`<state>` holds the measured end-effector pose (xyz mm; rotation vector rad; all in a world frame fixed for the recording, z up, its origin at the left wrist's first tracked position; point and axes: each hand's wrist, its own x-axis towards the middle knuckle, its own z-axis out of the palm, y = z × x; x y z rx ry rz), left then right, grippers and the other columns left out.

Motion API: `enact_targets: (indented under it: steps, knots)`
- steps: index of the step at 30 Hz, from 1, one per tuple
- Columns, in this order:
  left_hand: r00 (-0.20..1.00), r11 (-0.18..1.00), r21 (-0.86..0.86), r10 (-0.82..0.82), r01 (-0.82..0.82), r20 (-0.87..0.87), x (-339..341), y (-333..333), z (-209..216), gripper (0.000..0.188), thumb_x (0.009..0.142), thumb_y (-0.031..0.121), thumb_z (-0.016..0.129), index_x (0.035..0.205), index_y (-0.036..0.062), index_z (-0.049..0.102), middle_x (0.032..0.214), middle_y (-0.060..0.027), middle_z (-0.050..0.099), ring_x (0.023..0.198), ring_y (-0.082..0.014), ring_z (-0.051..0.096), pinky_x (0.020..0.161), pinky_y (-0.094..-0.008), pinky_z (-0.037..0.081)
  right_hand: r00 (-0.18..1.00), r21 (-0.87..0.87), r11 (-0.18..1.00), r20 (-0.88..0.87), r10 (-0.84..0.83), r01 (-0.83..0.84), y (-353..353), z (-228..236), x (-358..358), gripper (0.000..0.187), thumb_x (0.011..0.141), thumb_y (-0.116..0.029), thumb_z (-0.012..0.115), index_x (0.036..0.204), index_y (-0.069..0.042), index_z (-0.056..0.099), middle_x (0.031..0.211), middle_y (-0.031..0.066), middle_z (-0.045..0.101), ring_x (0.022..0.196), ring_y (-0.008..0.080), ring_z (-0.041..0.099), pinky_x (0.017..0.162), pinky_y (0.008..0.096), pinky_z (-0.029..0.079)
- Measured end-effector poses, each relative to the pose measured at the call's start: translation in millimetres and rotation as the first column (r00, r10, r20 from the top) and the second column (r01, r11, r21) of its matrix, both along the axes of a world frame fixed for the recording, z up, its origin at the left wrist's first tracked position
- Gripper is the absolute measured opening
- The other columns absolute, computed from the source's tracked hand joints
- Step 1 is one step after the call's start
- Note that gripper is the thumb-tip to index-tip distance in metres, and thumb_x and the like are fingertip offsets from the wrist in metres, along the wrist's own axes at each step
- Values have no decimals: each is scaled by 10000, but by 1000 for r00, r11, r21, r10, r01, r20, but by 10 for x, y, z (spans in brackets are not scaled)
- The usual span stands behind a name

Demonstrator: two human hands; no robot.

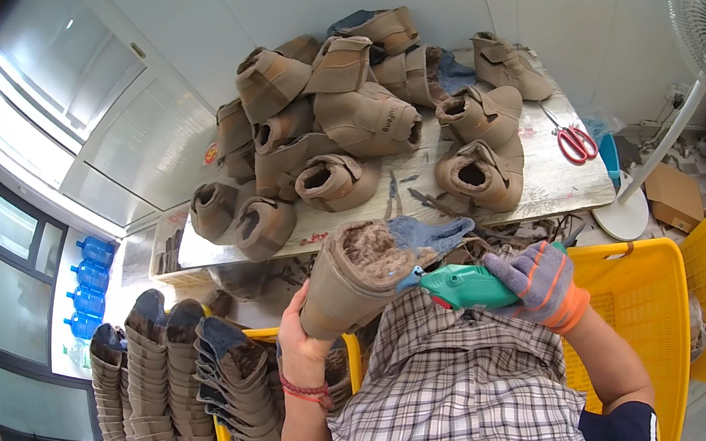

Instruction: The person uses a green electric trimmer to trim the edges of beige shoe uppers. They pick up each upper from a pile on a table, trim the edges, and place it back on the table.

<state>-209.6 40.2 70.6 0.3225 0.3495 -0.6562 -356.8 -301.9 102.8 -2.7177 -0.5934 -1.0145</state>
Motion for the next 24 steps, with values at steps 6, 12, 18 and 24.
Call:
enact_targets:
  steps: [6, 12, 18, 24]
  knots:
    - [984, 996, -39, 88, -83, 157, -245, -37, 251, 394, 996, 221, 403, 1331, 22, 459, 1367, -161, 484, 1252, -330, 465, 1062, -524, 352, 998, 53, 998, -50, 31, -29, 168, 55, -7, 727, 522, -402, 791, 1141, -66, 611, 649, 14, 536, 573, 202, 570, 535, 335, 433]
    - [856, 970, 5, 212, -243, 471, -436, -28, 205, 417, 975, 227, 484, 1353, 56, 446, 1393, -130, 463, 1288, -318, 424, 1085, -544, 306, 998, 283, 959, -64, 7, 11, 439, 84, 6, 680, 611, -384, 833, 1149, -31, 613, 635, 64, 597, 543, 239, 591, 513, 338, 460]
    - [656, 899, 105, 226, -424, 721, -474, -165, 90, 525, 855, 7, 626, 1346, 94, 461, 1322, -80, 524, 1226, -279, 481, 1046, -500, 388, 947, 571, 809, -315, 62, 137, 676, 132, 58, 624, 642, -352, 835, 1131, -29, 622, 790, 159, 671, 686, 301, 668, 622, 343, 530]
    - [566, 906, 137, 127, -401, 815, -407, -227, -32, 499, 857, -44, 592, 1323, 89, 474, 1315, -69, 528, 1200, -268, 501, 1043, -480, 392, 921, 688, 704, -368, 127, 178, 701, 191, 91, 610, 663, -319, 825, 1160, -40, 608, 858, 171, 677, 748, 299, 679, 653, 339, 537]
